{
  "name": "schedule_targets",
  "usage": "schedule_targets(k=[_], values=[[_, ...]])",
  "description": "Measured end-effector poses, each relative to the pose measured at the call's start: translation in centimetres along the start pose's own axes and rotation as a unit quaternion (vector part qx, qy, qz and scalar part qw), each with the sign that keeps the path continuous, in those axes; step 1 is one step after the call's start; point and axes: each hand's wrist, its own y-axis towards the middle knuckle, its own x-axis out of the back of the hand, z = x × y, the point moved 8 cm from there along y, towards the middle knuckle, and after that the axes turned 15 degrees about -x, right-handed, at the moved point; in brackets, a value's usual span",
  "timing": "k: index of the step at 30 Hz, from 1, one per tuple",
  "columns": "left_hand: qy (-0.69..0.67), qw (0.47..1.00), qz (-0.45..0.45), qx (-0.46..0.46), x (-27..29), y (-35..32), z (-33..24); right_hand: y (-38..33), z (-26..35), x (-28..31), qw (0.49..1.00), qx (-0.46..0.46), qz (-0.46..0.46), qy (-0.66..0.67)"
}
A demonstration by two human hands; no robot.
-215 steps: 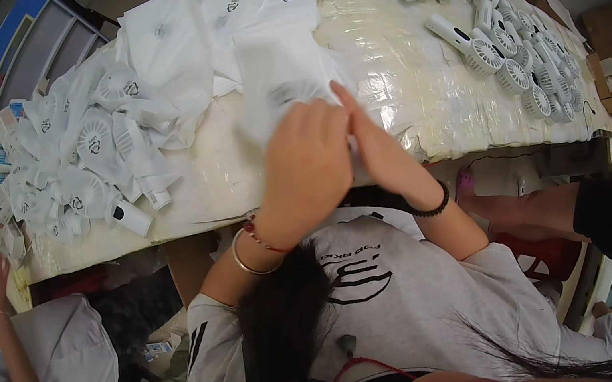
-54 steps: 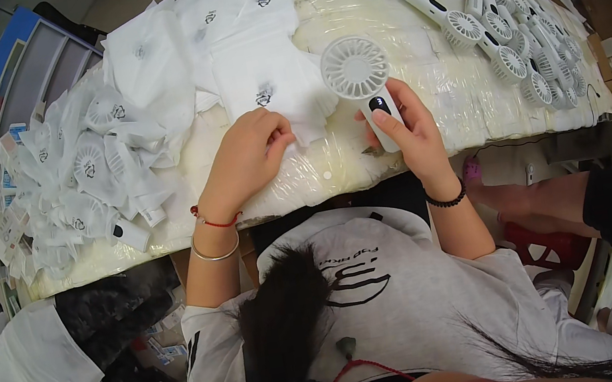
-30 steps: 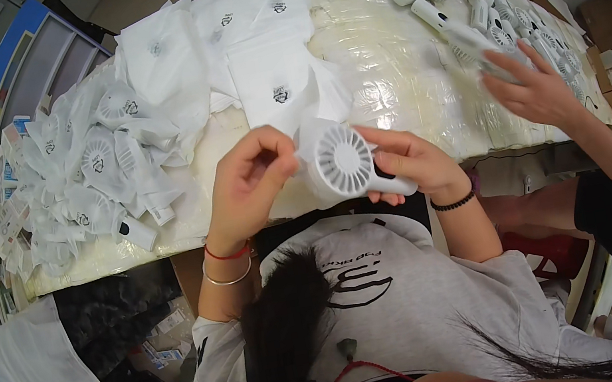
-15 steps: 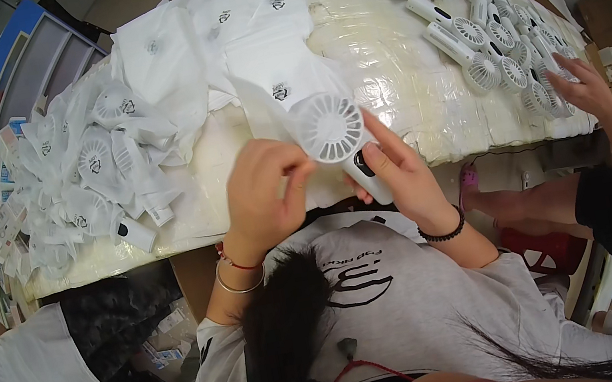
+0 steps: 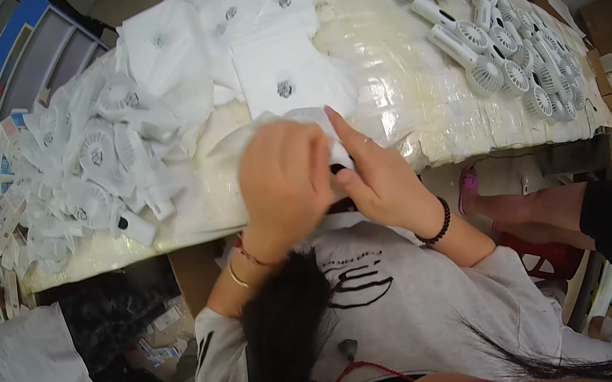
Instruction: Packaging small portable fans into individual plastic bags at a production workbench.
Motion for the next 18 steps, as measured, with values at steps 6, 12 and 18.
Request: schedule_targets(k=[6, 12, 18], values=[[0.033, 0.992, 0.119, -0.033, -2.1, -2.9, -2.3, 1.1, -1.3, -1.3, 0.980, -0.099, 0.105, 0.139], [-0.067, 0.995, -0.068, -0.042, -0.8, -4.5, -1.8, 3.3, -2.5, -0.5, 0.948, -0.032, -0.008, 0.317], [-0.114, 0.975, -0.156, 0.112, 1.6, -3.9, 3.4, 2.1, -1.1, -1.3, 0.922, -0.135, 0.072, 0.354]])
